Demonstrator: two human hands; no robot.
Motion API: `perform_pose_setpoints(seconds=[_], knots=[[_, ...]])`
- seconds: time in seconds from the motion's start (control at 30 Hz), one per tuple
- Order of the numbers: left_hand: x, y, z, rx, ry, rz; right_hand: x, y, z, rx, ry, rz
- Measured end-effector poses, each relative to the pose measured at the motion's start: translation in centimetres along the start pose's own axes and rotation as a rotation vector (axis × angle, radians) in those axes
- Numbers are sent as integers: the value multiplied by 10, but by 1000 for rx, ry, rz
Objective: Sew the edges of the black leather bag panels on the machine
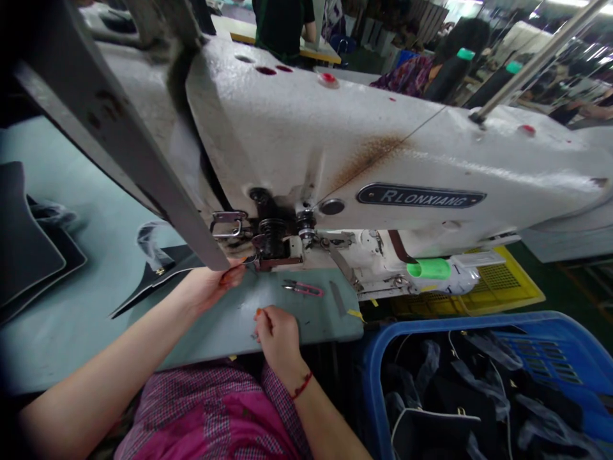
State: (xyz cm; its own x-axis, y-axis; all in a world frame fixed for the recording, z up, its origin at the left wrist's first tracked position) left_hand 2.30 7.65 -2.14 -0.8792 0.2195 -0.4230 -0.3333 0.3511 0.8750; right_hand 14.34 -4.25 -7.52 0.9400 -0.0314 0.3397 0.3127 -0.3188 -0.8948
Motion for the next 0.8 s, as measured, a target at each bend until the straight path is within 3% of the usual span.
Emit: perform_pose_setpoints(seconds=[0.1, 0.3, 0.6, 0.8], knots=[[2, 1, 4, 4, 14, -12, -1, 4, -3, 113, 52, -174], [3, 0, 8, -21, 61, 4, -2, 8, -1, 101, 50, -137], [-16, -6, -6, -133, 297, -76, 0, 11, -2, 131, 33, -158], [-37, -21, -18, -189, 568, -153, 1, 9, 0, 120, 44, -140]])
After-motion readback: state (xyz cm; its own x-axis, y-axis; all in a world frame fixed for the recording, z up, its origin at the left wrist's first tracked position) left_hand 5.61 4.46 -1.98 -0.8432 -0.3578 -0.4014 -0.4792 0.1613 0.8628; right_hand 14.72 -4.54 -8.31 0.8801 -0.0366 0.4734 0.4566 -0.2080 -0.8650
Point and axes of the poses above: each hand's wrist, its own z-axis towards the middle knuckle, its own x-axis out of the back of the hand, y = z × x, the point moved 4 cm from there along z, towards the middle knuckle, and after that the axes turned 9 degrees about -x, right-handed, at the moved point
